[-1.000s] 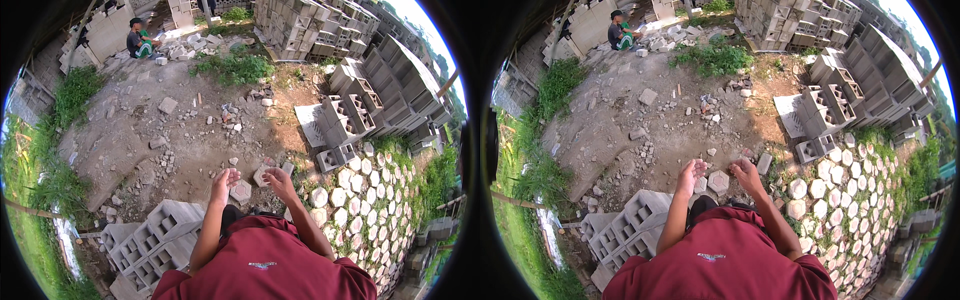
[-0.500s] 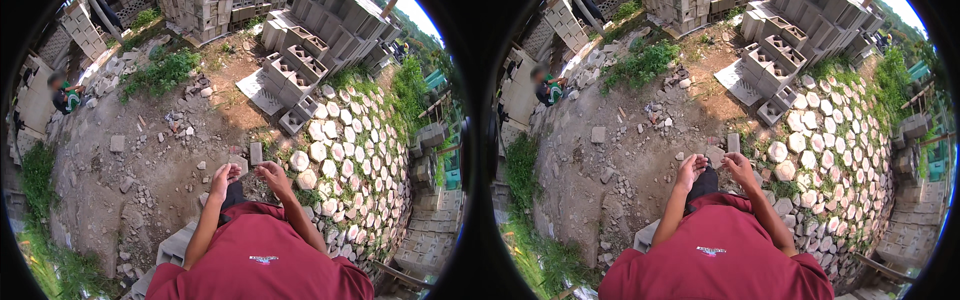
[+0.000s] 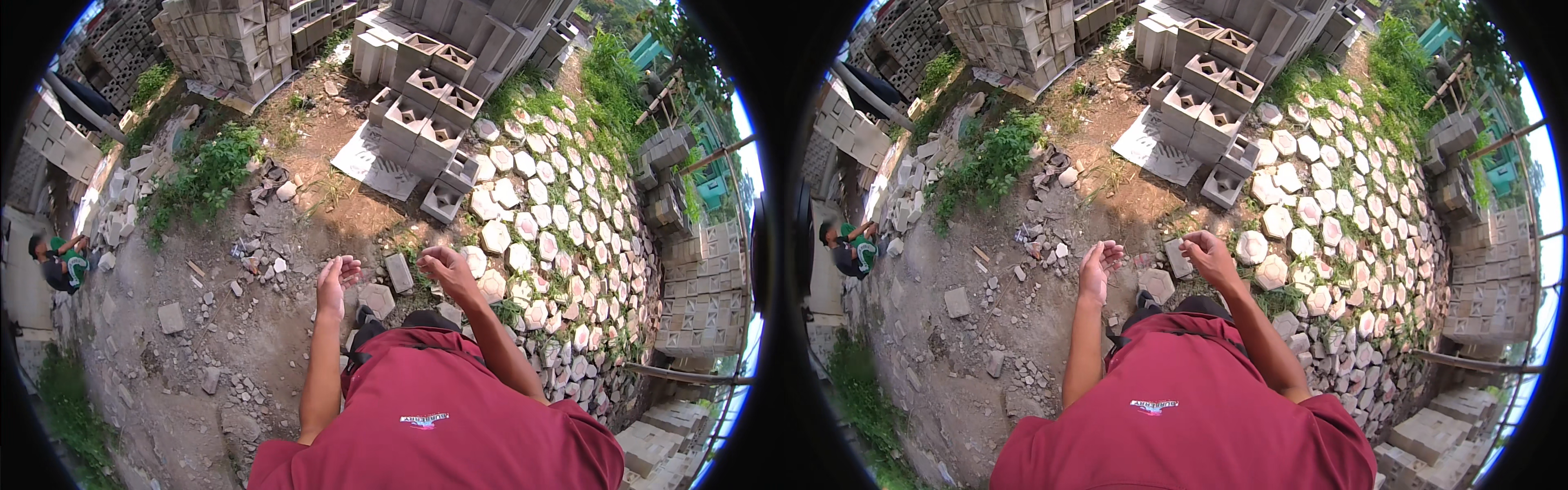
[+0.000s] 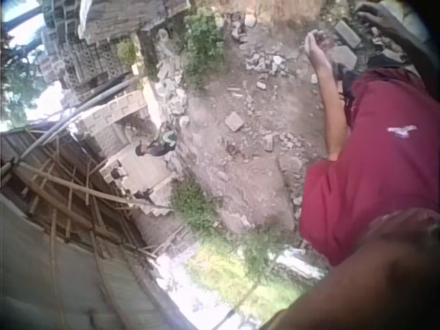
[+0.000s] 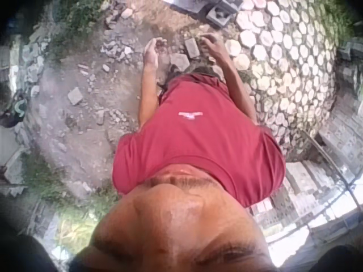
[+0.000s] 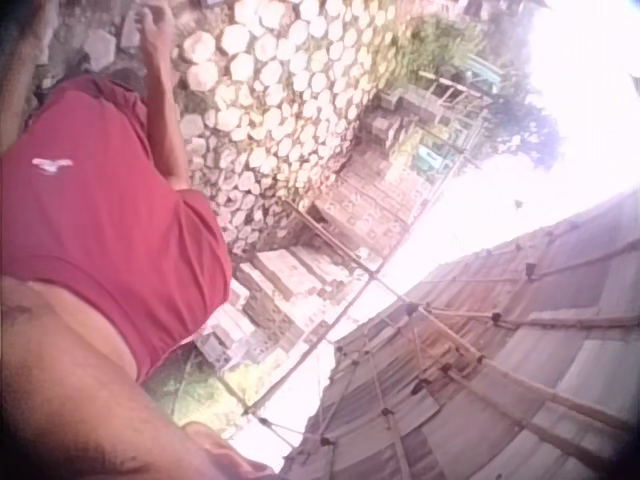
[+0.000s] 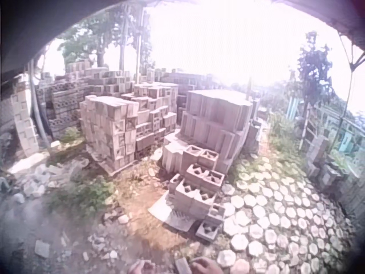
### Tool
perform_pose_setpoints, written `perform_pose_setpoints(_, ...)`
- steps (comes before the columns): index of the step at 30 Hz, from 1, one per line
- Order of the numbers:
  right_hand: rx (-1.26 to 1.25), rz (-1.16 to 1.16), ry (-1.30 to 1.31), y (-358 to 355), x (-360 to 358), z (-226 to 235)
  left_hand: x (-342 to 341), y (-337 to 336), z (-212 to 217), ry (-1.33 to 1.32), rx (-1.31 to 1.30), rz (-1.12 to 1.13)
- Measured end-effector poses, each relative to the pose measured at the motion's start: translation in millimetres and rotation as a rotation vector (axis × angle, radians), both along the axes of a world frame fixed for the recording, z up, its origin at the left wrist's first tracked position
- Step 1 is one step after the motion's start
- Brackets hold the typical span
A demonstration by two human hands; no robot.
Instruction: The person carries concrete blocks from a pile and stacks them into a corner of a masonry wall.
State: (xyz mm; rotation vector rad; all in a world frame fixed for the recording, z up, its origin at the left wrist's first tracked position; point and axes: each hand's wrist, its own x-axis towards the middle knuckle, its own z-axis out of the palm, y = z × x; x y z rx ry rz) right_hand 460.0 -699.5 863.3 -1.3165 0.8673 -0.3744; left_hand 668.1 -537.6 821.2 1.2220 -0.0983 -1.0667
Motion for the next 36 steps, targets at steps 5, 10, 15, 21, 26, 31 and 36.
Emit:
perform_pose_setpoints(5, 0.464, -0.245, -0.210, -21, 24, 13, 28, -54, -13, 0.043, 0.034, -0.156)
perform_pose_setpoints(10, 0.415, -0.273, -0.168, -81, 37, -1, 47, -137, -14, 0.019, 0.084, -0.336)
perform_pose_setpoints(15, 0.453, -0.308, -0.180, -179, 66, -31, 82, -235, -21, -0.039, 0.087, -0.365)
perform_pose_setpoints(21, 0.442, -0.266, -0.150, -311, 120, -31, 116, -362, -16, 0.019, 0.209, -0.177)
perform_pose_setpoints(26, 0.283, -0.150, -0.086, -406, 144, -16, 120, -470, 37, -0.026, 0.090, -0.272)
perform_pose_setpoints(31, 0.138, -0.165, -0.043, -464, 166, -23, 142, -522, 48, -0.021, 0.097, -0.307)
perform_pose_setpoints(36, 0.010, -0.167, 0.067, -501, 193, -19, 179, -552, 34, 0.055, 0.164, -0.287)
